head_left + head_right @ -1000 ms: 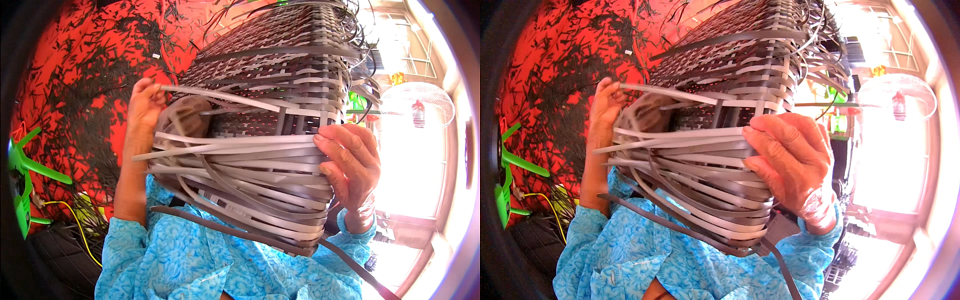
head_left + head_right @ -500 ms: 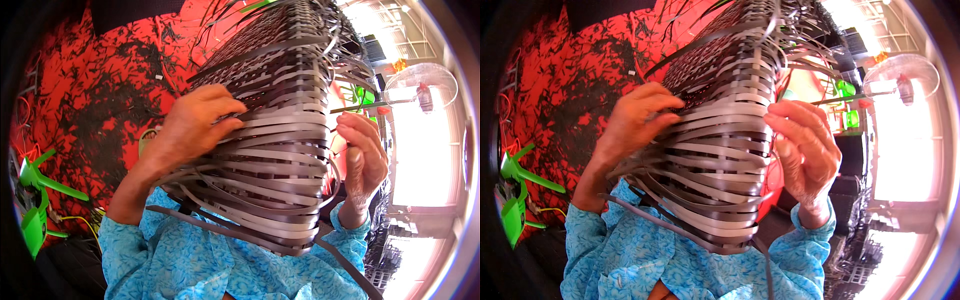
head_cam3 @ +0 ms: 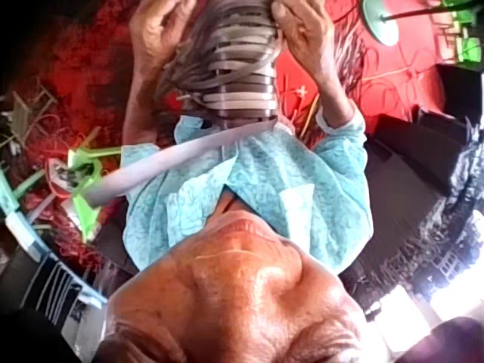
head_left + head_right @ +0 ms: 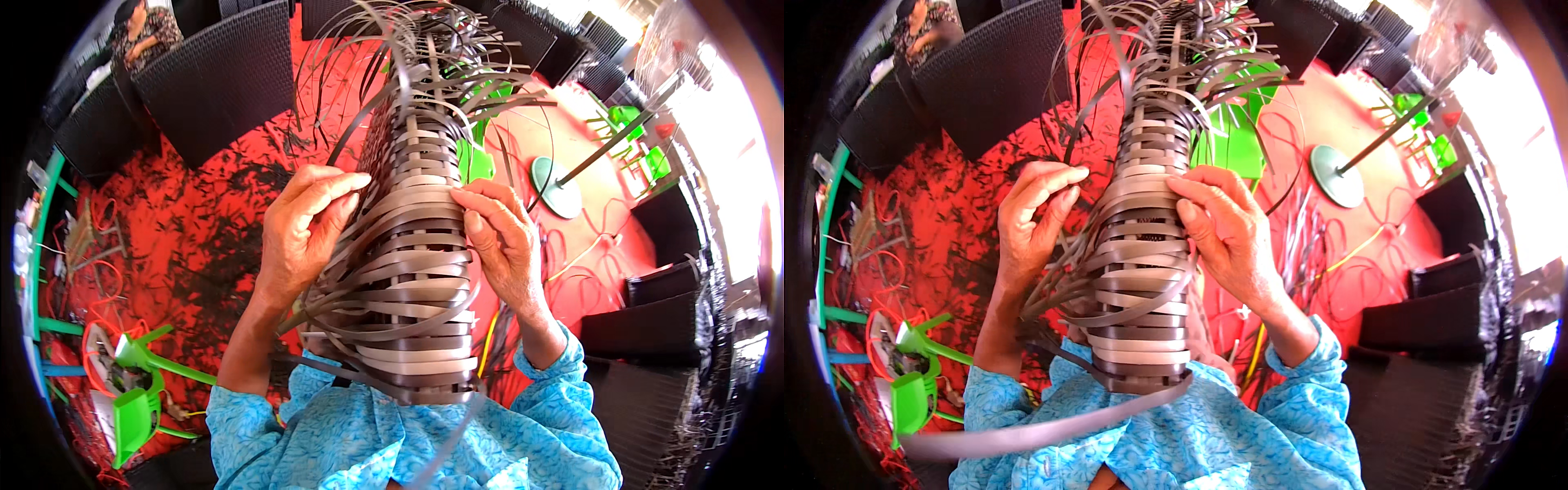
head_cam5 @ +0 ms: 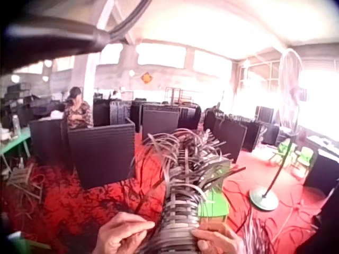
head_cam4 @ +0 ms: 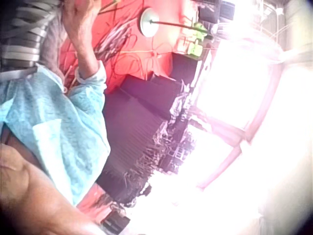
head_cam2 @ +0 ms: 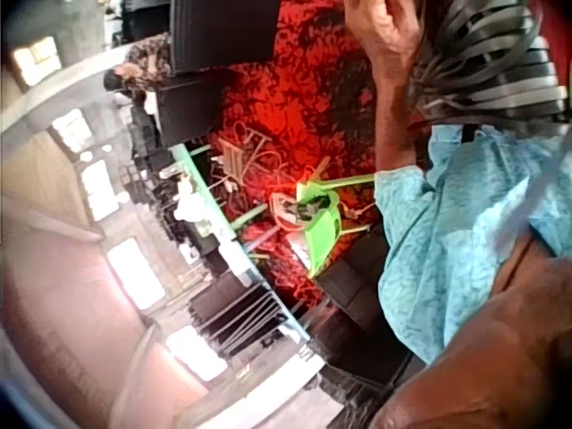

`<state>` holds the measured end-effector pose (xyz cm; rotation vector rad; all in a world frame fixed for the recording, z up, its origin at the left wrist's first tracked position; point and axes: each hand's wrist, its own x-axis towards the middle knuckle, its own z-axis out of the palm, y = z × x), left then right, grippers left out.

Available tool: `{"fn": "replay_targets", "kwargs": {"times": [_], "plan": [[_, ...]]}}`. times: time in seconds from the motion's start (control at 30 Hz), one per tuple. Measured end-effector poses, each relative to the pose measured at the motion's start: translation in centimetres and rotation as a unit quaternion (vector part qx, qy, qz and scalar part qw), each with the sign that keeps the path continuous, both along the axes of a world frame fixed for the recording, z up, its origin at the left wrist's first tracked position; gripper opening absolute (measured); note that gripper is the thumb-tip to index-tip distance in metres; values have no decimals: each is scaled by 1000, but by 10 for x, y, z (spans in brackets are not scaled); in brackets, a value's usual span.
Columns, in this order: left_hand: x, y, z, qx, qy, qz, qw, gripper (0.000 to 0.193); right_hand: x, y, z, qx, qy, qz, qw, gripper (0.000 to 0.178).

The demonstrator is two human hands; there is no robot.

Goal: The person weaves plastic strips through the ribs of a wicker furniture frame by hand, threading and tucking the ends into the weave.

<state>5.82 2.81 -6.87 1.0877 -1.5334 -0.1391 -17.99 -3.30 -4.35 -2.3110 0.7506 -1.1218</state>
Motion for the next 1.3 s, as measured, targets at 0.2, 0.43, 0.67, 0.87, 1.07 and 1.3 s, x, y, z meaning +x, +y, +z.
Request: {"fn": "replay_targets", "kwargs": {"times": [0.2,0.43,0.67,0.87,1.07,1.3], "plan": [[-28,5,17,-14,-138,13,990,28,6,2,-18,9,-120,33,992,24],[-36,18,33,62,-137,17,989,22,3,-2,-27,-41,-140,35,989,26],[-42,5,45,77,-199,37,976,24,0,-5,-35,-7,-184,80,980,33],[-38,5,48,78,-216,9,973,24,-1,-12,-44,62,-205,78,974,41],[-28,-14,52,93,-128,36,987,24,9,-11,-51,42,-212,88,972,41],[-15,-42,45,171,-10,-104,980,34,14,-15,-55,-20,-215,76,973,37]]}}
